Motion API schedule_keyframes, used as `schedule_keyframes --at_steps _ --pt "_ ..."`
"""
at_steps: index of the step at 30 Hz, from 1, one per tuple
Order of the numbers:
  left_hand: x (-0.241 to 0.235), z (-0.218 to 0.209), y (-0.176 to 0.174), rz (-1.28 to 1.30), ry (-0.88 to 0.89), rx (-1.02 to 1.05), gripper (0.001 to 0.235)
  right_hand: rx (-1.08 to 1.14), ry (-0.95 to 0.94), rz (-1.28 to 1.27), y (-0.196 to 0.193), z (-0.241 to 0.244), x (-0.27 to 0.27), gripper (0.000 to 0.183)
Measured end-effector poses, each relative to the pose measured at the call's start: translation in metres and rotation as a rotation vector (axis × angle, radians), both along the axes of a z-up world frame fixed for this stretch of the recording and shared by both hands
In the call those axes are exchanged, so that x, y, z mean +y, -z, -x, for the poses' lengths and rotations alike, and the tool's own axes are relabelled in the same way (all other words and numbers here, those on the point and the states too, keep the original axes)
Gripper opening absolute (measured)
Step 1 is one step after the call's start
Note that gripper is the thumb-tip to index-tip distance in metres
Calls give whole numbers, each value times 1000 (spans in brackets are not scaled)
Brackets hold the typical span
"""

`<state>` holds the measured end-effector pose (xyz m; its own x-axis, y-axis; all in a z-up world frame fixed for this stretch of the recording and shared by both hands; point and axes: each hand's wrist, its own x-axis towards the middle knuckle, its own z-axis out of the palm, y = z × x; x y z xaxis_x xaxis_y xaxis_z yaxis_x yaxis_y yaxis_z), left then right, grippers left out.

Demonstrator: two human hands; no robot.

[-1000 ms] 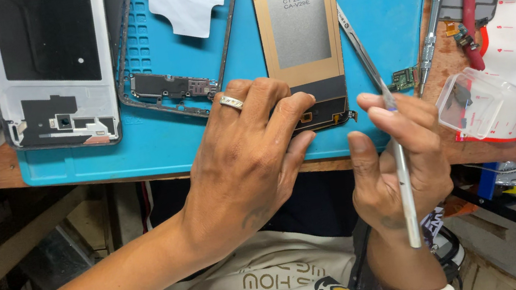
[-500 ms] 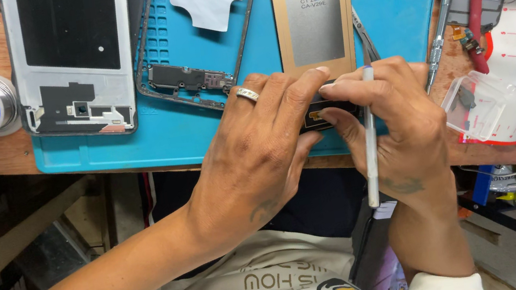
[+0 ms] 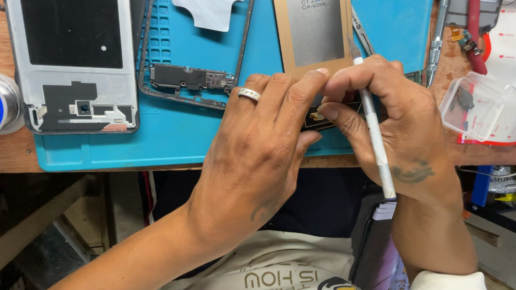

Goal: The person uses a precision tool to scrape and clean a small connector area on a smartphone screen assembly, then applies a liquid from a squeeze bottle to the same area and continues scraping. The work is performed on a cluttered electronics repair workbench with multiple disassembled phone parts visible.

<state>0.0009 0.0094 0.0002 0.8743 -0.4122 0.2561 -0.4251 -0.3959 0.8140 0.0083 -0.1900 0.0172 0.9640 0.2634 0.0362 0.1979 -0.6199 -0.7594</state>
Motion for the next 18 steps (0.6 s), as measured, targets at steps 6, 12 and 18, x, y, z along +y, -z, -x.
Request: schedule_keyframes --at_steps 6,12,18 --pt "-2 0 0 -13 -8 -6 61 41 30 -20 2 1 -2 26" --pt "-2 1 -1 -45 -22 2 61 -32 25 28 1 1 2 27" --pt "-5 -1 -5 -74 -28 -3 55 -96 224 -82 -26 5 0 16"
